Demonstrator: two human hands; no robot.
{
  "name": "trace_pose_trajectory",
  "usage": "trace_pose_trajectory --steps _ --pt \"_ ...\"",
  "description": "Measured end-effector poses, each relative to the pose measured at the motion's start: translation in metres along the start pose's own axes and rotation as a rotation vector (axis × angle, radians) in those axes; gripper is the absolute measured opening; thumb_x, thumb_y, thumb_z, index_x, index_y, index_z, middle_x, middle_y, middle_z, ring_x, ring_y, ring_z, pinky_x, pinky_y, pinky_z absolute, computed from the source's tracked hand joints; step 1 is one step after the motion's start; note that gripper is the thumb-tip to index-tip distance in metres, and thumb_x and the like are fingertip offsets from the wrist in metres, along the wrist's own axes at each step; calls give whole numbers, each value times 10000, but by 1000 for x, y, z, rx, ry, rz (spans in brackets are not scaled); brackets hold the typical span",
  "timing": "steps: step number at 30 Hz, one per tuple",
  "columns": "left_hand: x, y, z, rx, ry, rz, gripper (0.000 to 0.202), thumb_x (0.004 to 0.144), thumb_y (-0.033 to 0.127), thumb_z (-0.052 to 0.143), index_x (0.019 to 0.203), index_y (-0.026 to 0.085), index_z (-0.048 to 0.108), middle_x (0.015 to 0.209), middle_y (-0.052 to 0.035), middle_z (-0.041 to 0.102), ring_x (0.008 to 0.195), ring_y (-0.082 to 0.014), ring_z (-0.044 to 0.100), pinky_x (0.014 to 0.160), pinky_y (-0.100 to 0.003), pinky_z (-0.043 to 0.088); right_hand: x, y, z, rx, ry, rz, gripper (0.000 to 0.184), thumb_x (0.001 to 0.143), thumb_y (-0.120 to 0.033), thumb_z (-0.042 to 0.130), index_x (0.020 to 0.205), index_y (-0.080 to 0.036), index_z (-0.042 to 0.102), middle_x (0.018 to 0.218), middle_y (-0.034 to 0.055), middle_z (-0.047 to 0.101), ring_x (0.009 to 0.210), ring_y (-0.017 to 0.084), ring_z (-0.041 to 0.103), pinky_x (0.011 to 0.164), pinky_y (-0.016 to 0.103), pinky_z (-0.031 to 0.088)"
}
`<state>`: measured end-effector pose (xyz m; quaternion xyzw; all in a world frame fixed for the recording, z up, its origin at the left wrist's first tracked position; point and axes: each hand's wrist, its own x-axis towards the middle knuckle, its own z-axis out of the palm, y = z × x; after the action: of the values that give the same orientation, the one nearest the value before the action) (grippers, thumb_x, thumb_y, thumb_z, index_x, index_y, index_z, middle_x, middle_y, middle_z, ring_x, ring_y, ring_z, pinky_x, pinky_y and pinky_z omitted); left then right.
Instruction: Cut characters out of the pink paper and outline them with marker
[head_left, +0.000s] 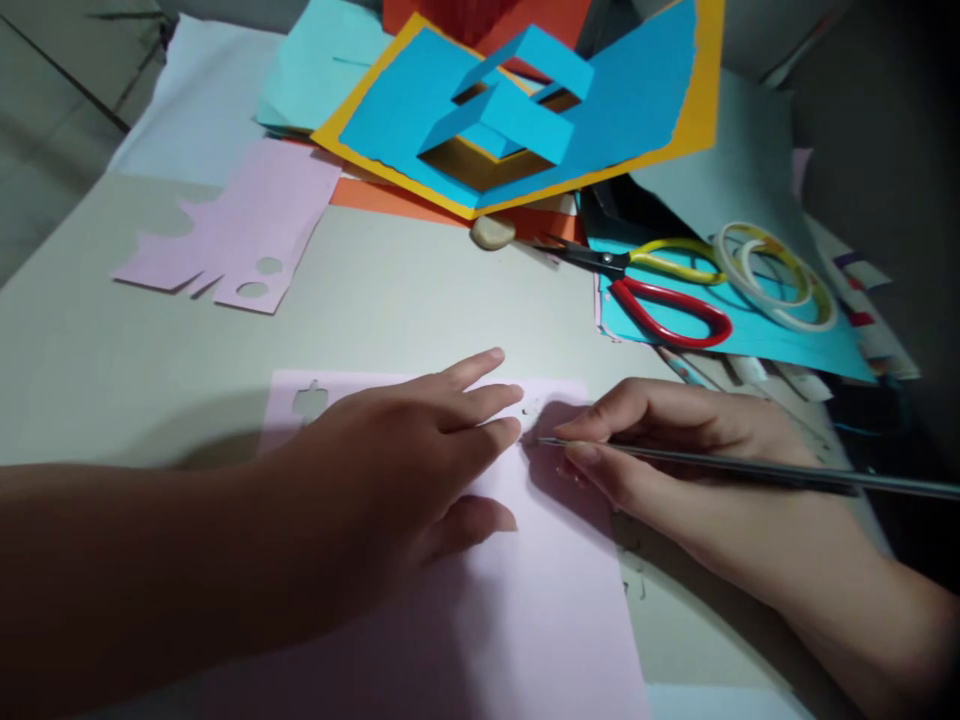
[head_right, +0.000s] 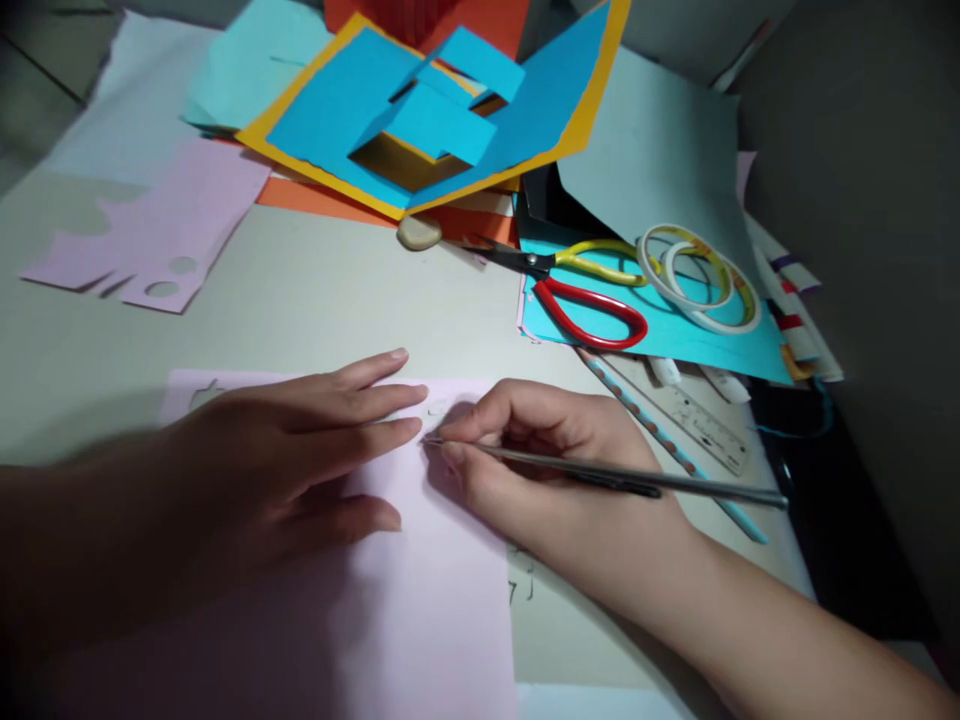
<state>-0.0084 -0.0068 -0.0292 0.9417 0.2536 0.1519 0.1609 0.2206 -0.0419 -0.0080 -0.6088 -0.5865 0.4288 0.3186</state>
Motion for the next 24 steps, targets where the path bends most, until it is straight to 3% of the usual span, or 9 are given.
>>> trace_pose_trajectory --steps 6,16,20,24 --pt "2 2 4 17 23 -1 365 956 383 580 1254 174 610 1414 -36 599 1453 -249 373 1026 -417 570 6 -3 -6 -192 -58 -87 57 775 -206 733 724 -228 720 737 -36 779 567 86 689 493 112 527" --pt "6 7 0 79 36 15 322 976 306 538 1213 129 664 1324 -31 661 1357 -262 502 964 -409 607 6 4 -4 -175 -9 -153 49 787 -216 736 744 -232 723 783 -37 793 587 90 701 543 125 557" --pt "6 8 1 87 54 6 304 985 226 490 1224 163 667 1294 18 678 1363 -258 497 953 -450 614 5 4 -4 -157 10 -119 48 773 -228 746 732 -222 723 764 -22 780 581 101 679 524 148 548" --pt "6 8 2 87 62 33 313 971 190 481 1212 146 676 1277 2 690 1363 -271 496 954 -445 616 5 1 -4 -129 10 -65 47 756 -238 768 735 -207 739 739 -9 765 588 101 652 527 153 534"
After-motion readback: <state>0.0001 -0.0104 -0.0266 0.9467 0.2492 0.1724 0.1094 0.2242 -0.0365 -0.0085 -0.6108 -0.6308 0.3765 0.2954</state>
